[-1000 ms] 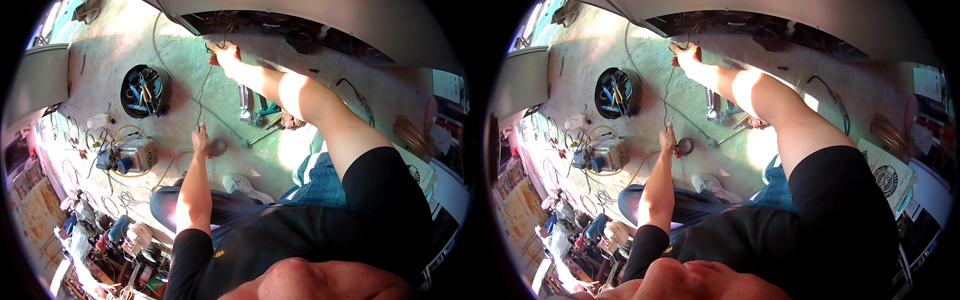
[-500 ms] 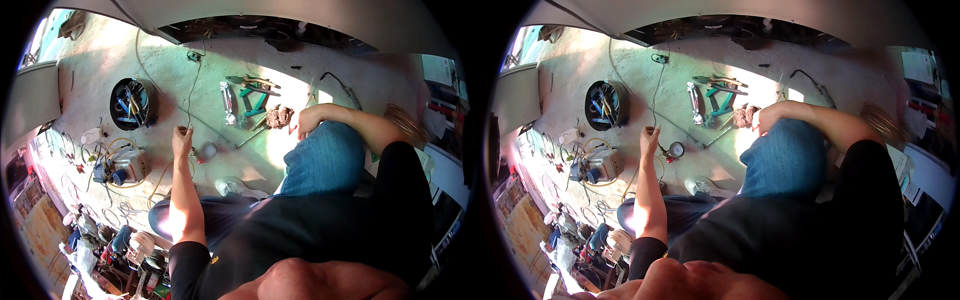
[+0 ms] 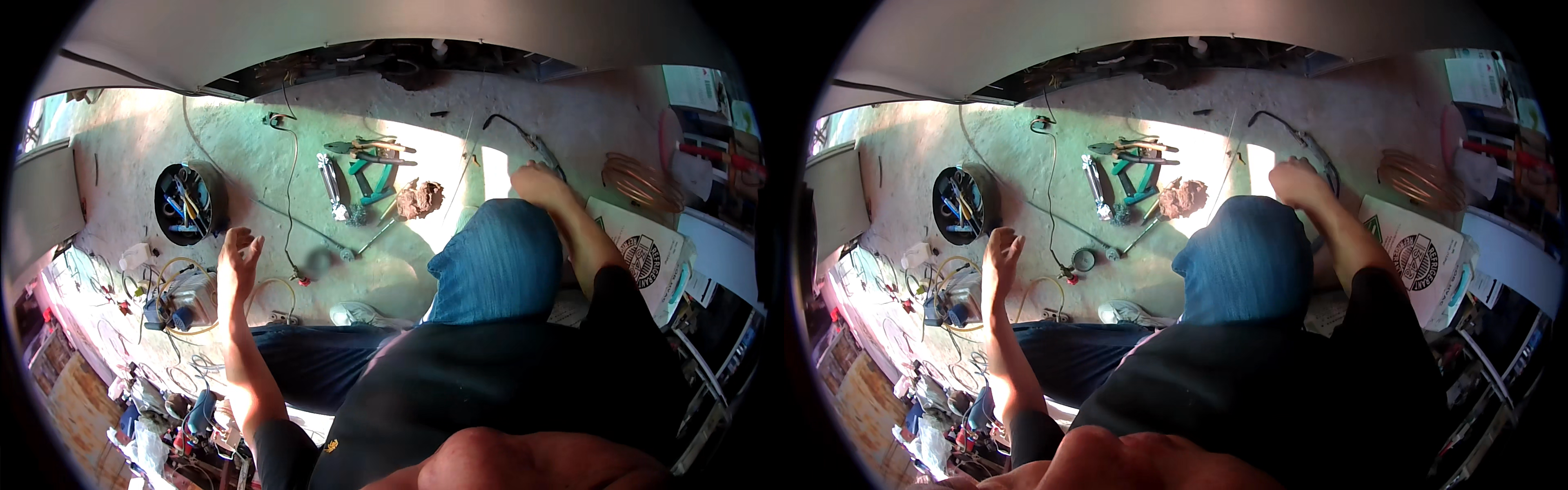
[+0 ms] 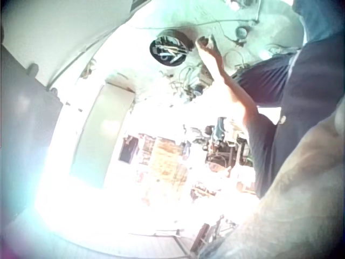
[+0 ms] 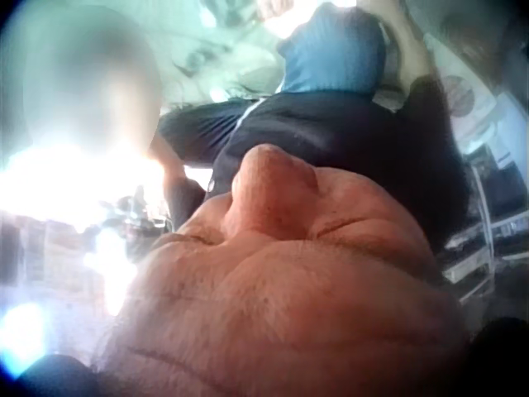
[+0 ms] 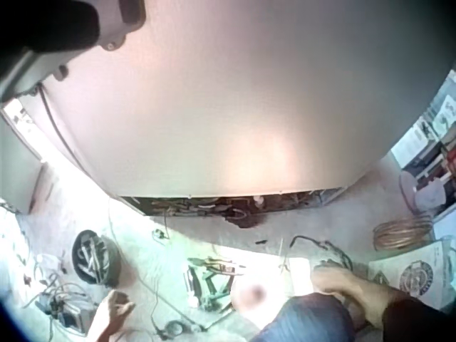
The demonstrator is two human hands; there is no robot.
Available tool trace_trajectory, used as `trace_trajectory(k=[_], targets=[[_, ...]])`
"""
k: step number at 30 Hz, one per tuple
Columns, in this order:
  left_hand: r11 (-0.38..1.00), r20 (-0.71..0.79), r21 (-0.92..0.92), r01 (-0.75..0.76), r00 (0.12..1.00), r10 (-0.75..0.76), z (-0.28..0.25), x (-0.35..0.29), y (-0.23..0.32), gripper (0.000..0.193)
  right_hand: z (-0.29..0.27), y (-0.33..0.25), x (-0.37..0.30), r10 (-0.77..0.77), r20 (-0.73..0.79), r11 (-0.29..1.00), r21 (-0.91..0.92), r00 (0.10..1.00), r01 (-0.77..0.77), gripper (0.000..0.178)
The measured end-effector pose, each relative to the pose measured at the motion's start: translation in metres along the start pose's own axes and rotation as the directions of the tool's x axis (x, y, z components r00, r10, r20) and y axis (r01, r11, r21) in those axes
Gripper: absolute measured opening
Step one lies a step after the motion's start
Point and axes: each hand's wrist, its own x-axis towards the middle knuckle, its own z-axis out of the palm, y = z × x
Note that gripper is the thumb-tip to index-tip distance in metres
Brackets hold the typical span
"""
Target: The person sits on the floor and uses a blowtorch to heat a copper pipe joint under a cabinet. They apply solder to the heated joint to create a seal, repeating the process for multiple connections.
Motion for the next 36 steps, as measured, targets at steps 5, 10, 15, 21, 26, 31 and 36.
trace_trajectory(k=[5,10,15,21,26,31,36], targets=[[0.993,-0.073,0.07,-0.091,0.993,0.096,0.108,0.03,-0.034,0.066,-0.004,-0.015,0.09,0.033,-0.515,0.302,0.822,0.857,0.482,0.044],[0.994,0.117,-0.031,0.107,0.988,-0.103,0.103,0.034,-0.038,0.043,-0.007,-0.028,0.112,0.092,-0.488,0.698,0.653,0.868,0.293,0.041],[0.985,0.179,-0.07,0.155,0.974,-0.14,0.082,0.02,-0.046,0.04,-0.037,-0.092,0.048,-0.432,-0.349,0.555,0.624,0.832,0.55,0.036],[0.999,0.336,0.038,0.009,0.941,-0.021,0.041,0.008,-0.068,0.041,-0.099,-0.216,-0.036,-0.989,0.125,0.039,0.751,-0.083,0.659,0.034],[0.992,0.282,-0.055,0.11,0.955,-0.09,-0.058,-0.01,-0.095,0.032,-0.06,-0.25,0.025,-0.932,0.037,0.363,0.065,0.361,0.929,0.034],[0.979,0.138,0.05,0.199,0.969,-0.204,0.012,-0.075,-0.196,0.034,-0.008,-0.253,0.096,-0.869,0.154,0.452,-0.142,0.471,0.881,0.032],[0.987,0.154,-0.074,0.145,0.979,-0.133,0.09,-0.102,-0.195,0.046,-0.008,-0.27,0.129,-0.598,0.285,0.682,-0.31,0.749,0.663,0.033]])
